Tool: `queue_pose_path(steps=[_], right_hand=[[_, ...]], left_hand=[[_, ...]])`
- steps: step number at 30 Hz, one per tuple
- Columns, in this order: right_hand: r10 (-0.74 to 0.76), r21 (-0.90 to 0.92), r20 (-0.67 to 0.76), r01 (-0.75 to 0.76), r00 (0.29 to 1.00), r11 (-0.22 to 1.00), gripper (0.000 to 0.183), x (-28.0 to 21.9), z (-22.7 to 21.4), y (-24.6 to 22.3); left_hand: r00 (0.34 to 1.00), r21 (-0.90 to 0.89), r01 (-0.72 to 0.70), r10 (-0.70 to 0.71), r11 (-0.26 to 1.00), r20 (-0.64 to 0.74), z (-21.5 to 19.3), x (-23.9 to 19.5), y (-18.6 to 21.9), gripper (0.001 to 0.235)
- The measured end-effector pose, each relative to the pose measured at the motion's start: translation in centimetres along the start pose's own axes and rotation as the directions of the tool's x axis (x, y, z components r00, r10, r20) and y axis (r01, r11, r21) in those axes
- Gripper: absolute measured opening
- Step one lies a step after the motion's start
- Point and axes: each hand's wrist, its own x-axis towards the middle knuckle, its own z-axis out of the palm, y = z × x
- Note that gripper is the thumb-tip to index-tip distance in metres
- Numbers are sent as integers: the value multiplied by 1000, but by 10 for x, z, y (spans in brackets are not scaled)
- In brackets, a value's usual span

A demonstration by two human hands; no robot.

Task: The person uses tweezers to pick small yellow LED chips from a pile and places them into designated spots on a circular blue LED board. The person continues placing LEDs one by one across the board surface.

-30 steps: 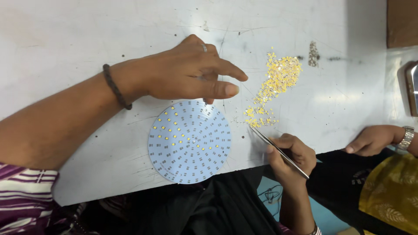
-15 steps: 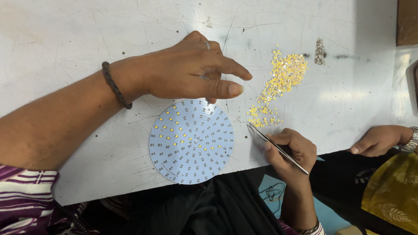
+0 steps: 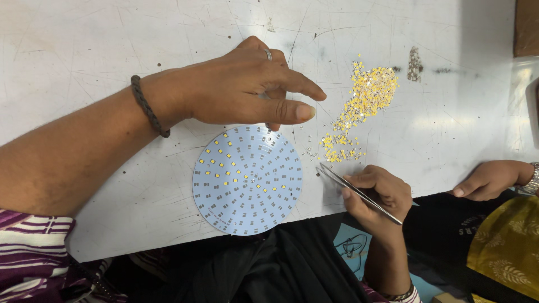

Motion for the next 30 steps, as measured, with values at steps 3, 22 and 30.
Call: queue_pose_path(steps=[3,22,30], right_hand=[[6,8,1,-6,1000,1000,19,0,0,1],[8,106,96,-18,995,994,15,19,1,-12],[-458,200,554,423,695,884,21,105,40,-70]], left_hand=[[997,60,-71,73,996,-38,0,-1,1,65],[998,0,58,-58,998,24,-8,-2,6,75],[980,-150,195,-187,969,69,2,-4,0,86]])
